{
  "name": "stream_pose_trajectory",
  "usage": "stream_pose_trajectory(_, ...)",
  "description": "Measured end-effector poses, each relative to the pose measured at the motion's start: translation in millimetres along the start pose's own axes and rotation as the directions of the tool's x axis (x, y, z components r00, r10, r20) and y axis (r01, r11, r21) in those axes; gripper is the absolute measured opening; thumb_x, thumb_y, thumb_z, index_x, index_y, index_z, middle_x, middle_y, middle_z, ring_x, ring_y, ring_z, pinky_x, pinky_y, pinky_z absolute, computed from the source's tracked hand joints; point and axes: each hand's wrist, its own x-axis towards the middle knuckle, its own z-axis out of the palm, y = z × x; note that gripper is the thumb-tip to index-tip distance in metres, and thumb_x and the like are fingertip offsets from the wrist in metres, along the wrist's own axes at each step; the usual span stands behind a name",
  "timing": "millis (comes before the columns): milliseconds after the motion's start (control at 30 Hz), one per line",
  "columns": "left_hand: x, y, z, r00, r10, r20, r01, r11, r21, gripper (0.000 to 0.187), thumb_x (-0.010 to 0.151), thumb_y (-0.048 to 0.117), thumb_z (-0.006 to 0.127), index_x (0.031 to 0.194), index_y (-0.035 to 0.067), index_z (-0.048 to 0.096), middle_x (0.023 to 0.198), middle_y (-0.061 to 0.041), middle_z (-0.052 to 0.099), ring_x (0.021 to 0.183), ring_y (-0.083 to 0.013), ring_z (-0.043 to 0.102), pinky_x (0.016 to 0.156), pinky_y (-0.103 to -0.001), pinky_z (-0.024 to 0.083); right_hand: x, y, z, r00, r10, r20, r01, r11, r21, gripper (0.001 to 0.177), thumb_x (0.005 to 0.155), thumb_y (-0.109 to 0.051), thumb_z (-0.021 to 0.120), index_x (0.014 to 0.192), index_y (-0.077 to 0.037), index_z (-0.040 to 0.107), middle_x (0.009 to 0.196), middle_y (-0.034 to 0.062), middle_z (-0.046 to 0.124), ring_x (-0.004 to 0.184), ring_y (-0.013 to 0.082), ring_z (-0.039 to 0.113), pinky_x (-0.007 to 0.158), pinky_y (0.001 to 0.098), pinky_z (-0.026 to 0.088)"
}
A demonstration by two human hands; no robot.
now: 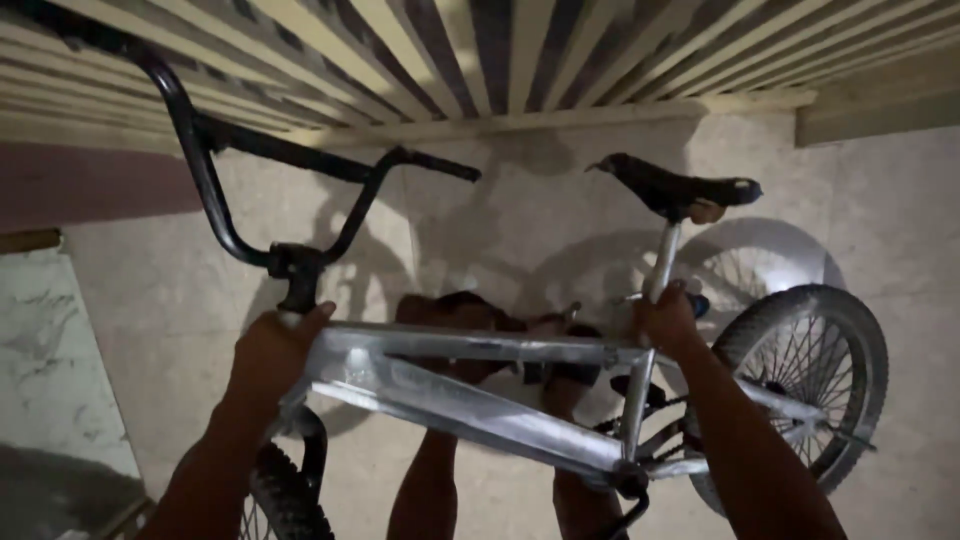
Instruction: The person is removing and inspecting the seat assembly of a bicycle.
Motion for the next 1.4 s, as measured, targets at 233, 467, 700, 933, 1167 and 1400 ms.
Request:
stream_pose_trajectory(233,42,-31,22,0.996,0.059,-0.059,-0.059,0.998,0.010,0.077,0.082,0.067,0.070,0.096,-0.009,0.069,0.088,-0.033,0.071,0.090,-0.0469,0.071,0.080,-0.051,0.056,15,17,15,0.995,0.054,-0.084,-0.069,0.982,-0.175,0.030,0.090,-0.019,0.068,0.077,0.007,0.064,0.071,0.0223,0.067,0.064,0.0309,0.066,0.056,0.0453,0.050)
stream_pose_trajectory(467,71,-41,42,0.969,0.156,-0.193,-0.150,0.988,0.049,0.078,0.082,0.066,0.074,0.101,-0.009,0.066,0.088,-0.033,0.070,0.089,-0.0490,0.071,0.078,-0.053,0.057,45,52,26,0.990,-0.054,-0.134,0.045,0.996,-0.075,0.035,0.089,-0.018,0.068,0.077,0.014,0.060,0.067,0.0178,0.063,0.059,0.0239,0.060,0.051,0.0461,0.047)
stream_pose_trajectory(700,86,-34,36,0.961,0.215,-0.174,-0.229,0.972,-0.062,0.074,0.081,0.062,0.077,0.105,-0.007,0.066,0.087,-0.031,0.070,0.086,-0.0474,0.071,0.074,-0.052,0.056,26,-12,34,0.988,0.003,-0.154,-0.014,0.998,-0.066,0.023,0.087,-0.012,0.068,0.080,0.009,0.064,0.067,0.0147,0.064,0.056,0.0233,0.060,0.048,0.0404,0.047)
stream_pose_trajectory(933,112,-43,47,0.944,0.276,-0.183,-0.312,0.927,-0.211,0.068,0.081,0.055,0.078,0.111,-0.005,0.065,0.088,-0.026,0.073,0.086,-0.0405,0.074,0.073,-0.048,0.056,67,81,39,0.967,-0.115,-0.227,0.153,0.975,0.159,0.021,0.097,-0.008,0.066,0.082,0.005,0.058,0.072,0.0120,0.063,0.059,0.0185,0.059,0.049,0.0370,0.045)
stream_pose_trajectory(1167,117,-34,42,0.945,0.278,-0.172,-0.315,0.918,-0.241,0.065,0.082,0.053,0.080,0.107,-0.005,0.064,0.088,-0.023,0.073,0.086,-0.0347,0.075,0.074,-0.043,0.057,17,38,44,0.941,-0.216,-0.261,0.263,0.952,0.157,0.011,0.092,-0.008,0.064,0.087,0.002,0.061,0.077,0.0089,0.065,0.066,0.0182,0.058,0.056,0.0376,0.047)
stream_pose_trajectory(1400,145,-48,59,0.893,0.382,-0.237,-0.443,0.840,-0.314,0.059,0.081,0.049,0.081,0.102,-0.004,0.066,0.089,-0.019,0.074,0.086,-0.0338,0.074,0.078,-0.042,0.057,-16,37,49,0.933,-0.277,-0.229,0.276,0.961,-0.037,0.013,0.093,-0.012,0.066,0.087,-0.001,0.066,0.081,0.0078,0.066,0.073,0.0207,0.061,0.066,0.0397,0.050)
